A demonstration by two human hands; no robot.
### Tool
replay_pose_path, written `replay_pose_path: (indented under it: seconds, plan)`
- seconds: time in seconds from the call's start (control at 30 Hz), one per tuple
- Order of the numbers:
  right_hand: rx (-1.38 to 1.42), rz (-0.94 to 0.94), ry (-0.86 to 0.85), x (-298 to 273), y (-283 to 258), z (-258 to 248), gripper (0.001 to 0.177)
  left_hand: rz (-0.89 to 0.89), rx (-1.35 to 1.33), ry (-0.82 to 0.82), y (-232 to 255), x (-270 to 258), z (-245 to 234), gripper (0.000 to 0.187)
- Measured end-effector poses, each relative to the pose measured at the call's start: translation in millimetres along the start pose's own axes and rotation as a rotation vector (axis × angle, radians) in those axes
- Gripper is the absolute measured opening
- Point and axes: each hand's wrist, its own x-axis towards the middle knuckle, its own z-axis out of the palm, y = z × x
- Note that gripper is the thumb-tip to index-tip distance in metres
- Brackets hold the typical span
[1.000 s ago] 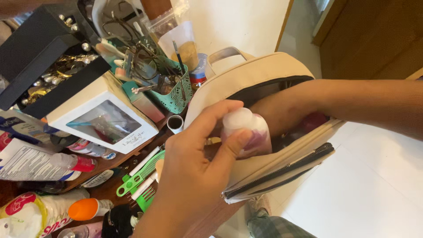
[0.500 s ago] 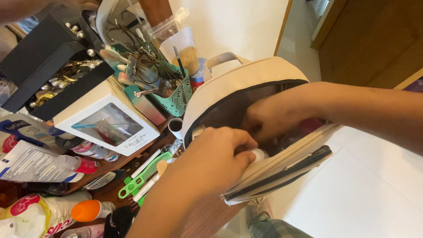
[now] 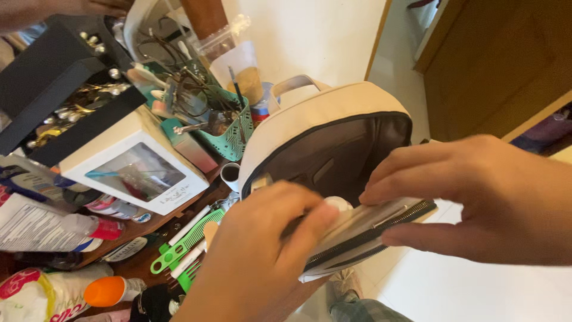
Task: The person opens a small beige backpack on a cluttered vanity and places cosmetic bottles, tubes, and small toiletry containers from the dresser into the bag one at a time, arranging them inside the compartments.
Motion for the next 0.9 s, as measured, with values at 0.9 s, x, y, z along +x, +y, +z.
replay_pose_path:
  seconds: [0.9]
  plan:
    - [-0.199, 0.089, 0.031, -17.7, 30.0, 19.6, 0.031, -0.599, -0.472, -0.361, -6.4, -14.4, 10.9, 0.029]
